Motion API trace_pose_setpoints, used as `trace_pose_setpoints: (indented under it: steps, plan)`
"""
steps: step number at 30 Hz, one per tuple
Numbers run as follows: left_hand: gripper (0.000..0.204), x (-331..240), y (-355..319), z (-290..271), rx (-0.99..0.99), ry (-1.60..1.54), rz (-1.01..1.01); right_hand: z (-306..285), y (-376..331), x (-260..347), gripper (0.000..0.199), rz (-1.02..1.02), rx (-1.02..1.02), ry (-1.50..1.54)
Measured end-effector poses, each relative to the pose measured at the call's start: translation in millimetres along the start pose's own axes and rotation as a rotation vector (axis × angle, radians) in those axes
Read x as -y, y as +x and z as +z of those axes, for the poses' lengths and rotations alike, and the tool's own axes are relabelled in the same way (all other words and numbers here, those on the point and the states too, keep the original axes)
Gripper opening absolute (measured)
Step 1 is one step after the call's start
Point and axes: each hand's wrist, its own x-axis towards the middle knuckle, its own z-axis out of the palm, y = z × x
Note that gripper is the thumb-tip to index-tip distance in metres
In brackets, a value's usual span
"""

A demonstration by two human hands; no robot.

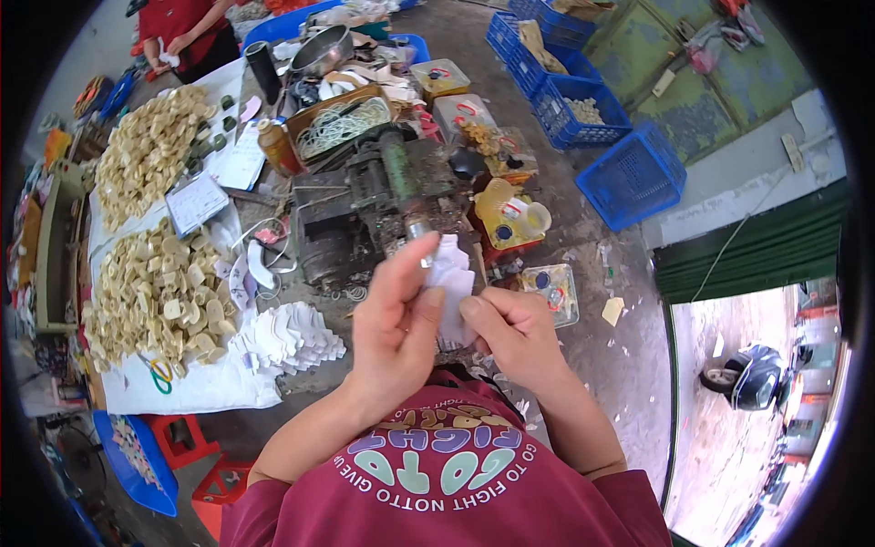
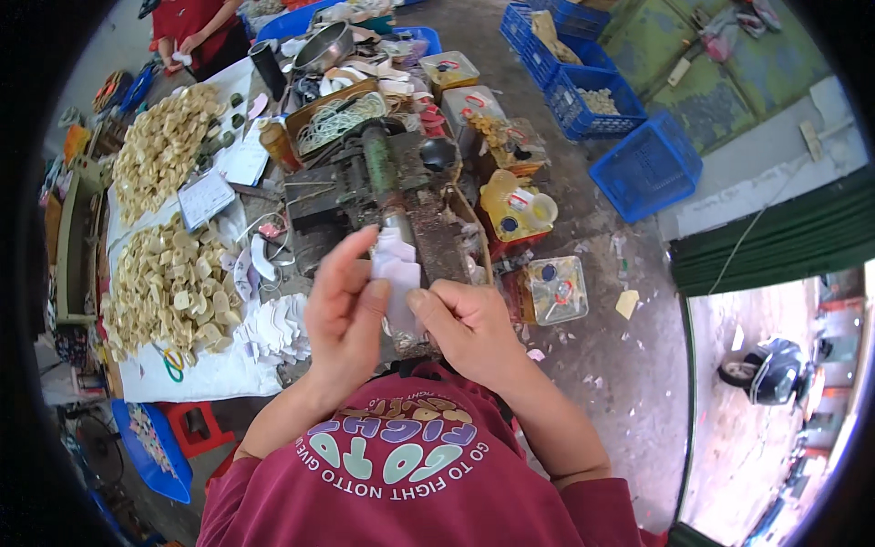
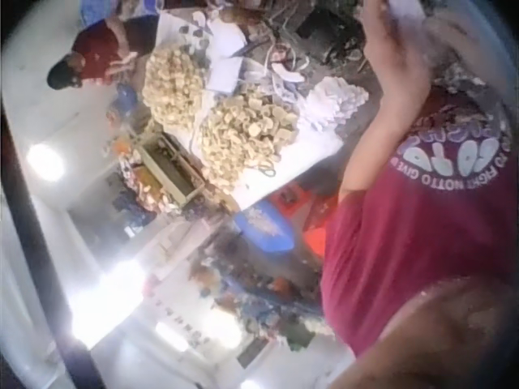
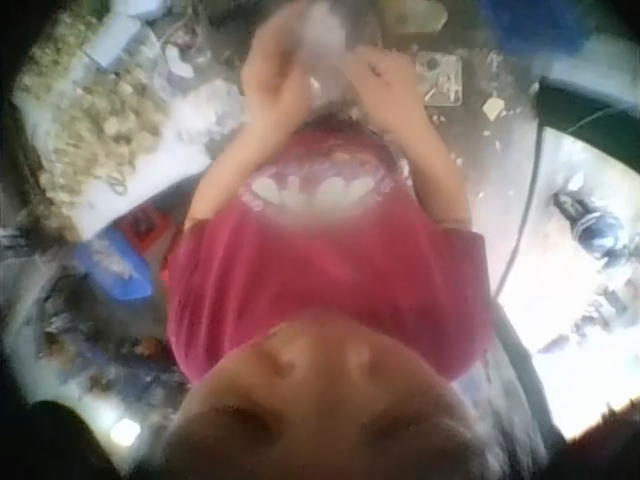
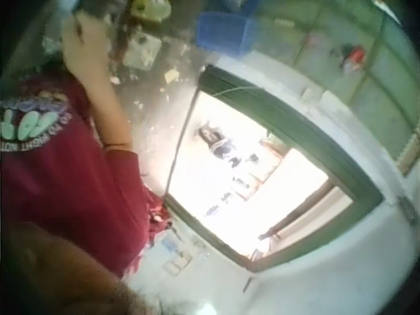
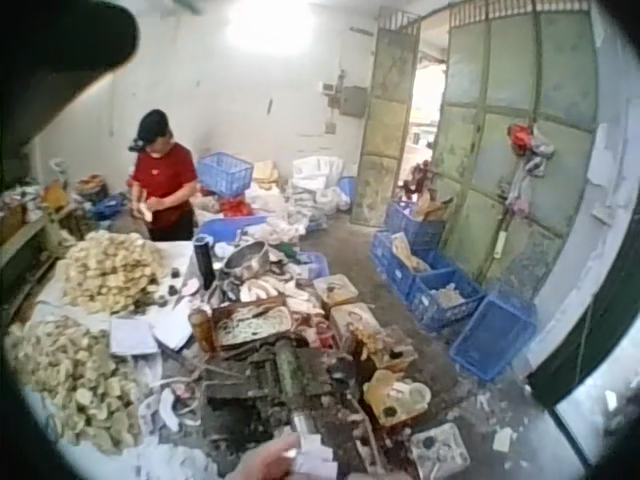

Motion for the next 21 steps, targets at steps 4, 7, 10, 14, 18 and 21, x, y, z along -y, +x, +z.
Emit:
trace_pose_setpoints:
  steps: [4, 7, 10, 14, 18, 21]
  plan:
    - [0.044, 5.5, 8.5, 11.5, -0.206, -0.322, -0.155, -26.5, -20.0, -16.7, 0.036, -0.098, -0.074, 0.047]
    - [0.043, 17.4, 27.6, -2.5, -0.424, -0.463, -0.117, -75.7, -55.0, -58.3, 0.032, 0.027, -0.204, 0.027]
    - [0.043, 14.1, 41.1, -28.2, -0.417, -0.550, -0.200, -133.3, -111.6, -153.5, 0.024, 0.446, -0.263, 0.524]
    - [0.041, 21.5, 40.7, -20.4, -0.388, -0.649, -0.324, -195.1, -190.1, -275.7, 0.032, 0.676, 0.197, -0.870]
    - [0.038, 25.9, 33.8, -3.7, -0.381, -0.826, -0.410, -190.4, -149.6, -197.8, 0.043, 0.835, -0.118, -1.106]
    - [0.034, 25.4, 35.8, 17.6, -0.339, -0.911, -0.475, -143.6, -63.3, -103.1, 0.029, 0.180, -0.278, -0.680]
